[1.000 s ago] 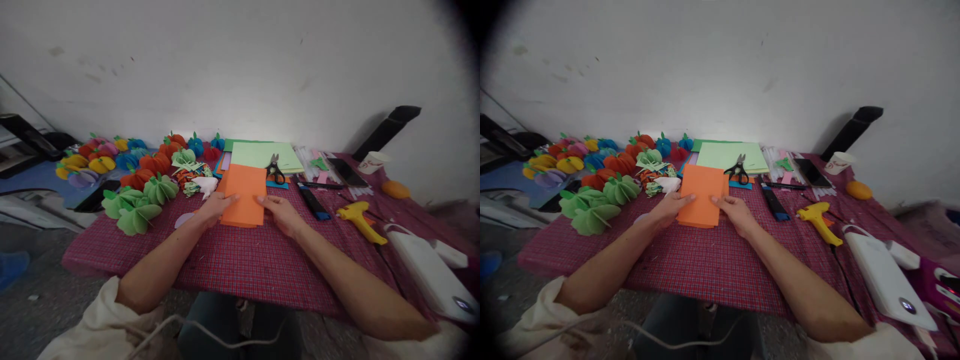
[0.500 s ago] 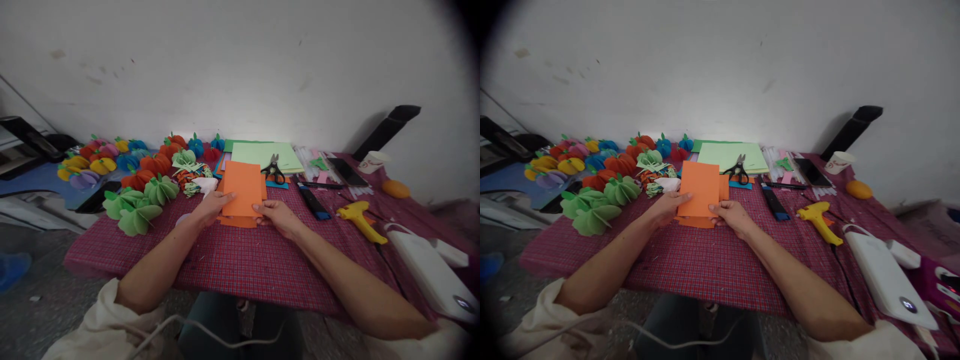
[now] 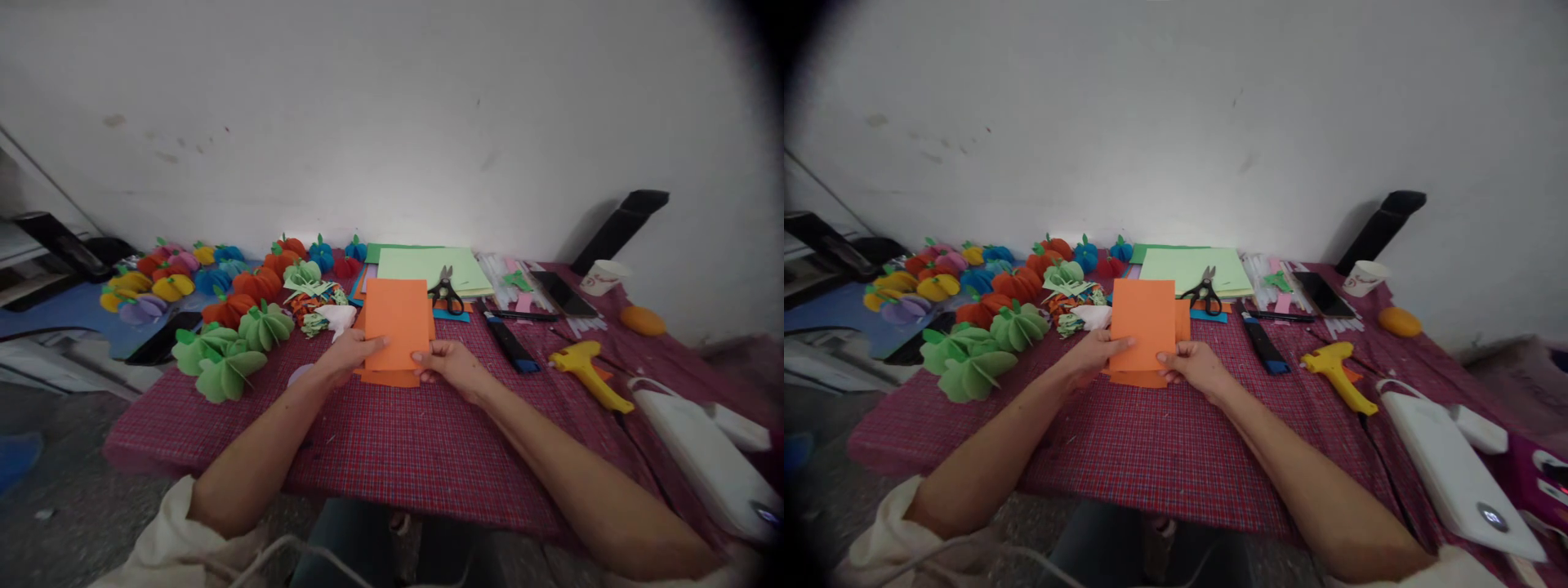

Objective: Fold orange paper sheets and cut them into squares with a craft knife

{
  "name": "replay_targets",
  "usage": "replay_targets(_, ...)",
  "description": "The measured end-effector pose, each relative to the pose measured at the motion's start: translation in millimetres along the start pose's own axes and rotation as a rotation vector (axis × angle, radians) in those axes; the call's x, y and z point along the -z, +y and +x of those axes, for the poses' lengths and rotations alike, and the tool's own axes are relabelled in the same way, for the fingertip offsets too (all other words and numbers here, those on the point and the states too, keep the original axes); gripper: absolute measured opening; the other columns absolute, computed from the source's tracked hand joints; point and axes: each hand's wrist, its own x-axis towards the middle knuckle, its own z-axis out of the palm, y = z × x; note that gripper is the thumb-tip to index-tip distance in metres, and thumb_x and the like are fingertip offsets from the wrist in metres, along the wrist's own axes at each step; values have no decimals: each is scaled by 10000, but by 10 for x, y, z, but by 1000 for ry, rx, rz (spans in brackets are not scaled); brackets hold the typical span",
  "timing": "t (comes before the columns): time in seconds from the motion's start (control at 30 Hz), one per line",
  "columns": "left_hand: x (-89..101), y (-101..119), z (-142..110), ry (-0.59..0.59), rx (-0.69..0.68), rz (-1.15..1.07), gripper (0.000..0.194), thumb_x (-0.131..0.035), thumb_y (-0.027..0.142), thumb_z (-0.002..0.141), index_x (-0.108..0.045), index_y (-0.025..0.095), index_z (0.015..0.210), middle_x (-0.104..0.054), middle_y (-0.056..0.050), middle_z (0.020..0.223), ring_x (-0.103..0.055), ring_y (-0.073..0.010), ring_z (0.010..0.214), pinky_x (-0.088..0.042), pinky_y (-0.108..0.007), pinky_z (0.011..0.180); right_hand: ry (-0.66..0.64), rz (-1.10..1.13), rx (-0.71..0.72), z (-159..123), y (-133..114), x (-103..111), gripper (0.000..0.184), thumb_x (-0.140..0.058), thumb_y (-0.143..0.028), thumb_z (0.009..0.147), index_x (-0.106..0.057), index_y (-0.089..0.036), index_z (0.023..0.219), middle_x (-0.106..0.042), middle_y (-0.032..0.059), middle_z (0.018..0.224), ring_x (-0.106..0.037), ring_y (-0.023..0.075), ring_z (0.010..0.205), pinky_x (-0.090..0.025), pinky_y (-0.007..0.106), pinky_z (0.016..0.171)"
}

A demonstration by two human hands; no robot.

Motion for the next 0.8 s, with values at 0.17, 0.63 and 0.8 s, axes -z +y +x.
replay_targets(0.17,5,27,-1,26,-131,-224,436,-718,367,674,-635,107,1014,-693,-123,943,-669,-222,772,-527,-314,682,-97,-72,-13,-69,-26,-66,341,-721,-453,614,-607,-137,669,-661,22,604,-559,91,485,-433,221,506)
replay_targets(0.63,-198,-2,-63,-7,-73,-207,428,-746,348,647,-639,113,988,-692,-125,951,-669,-225,775,-531,-349,743,101,-34,194,-44,-137,32,366,-673,-484,654,-519,-167,558,-541,-35,559,-457,92,519,-348,230,527)
replay_targets(0.8,-206,-14,-71,-19,-84,-194,460,-755,370,625,-642,114,990,-686,-127,961,-660,-225,805,-513,-344,760,147,-30,209,-63,-170,25,334,-655,-503,665,-604,-173,666,-623,-4,677,-542,134,629,-408,253,608)
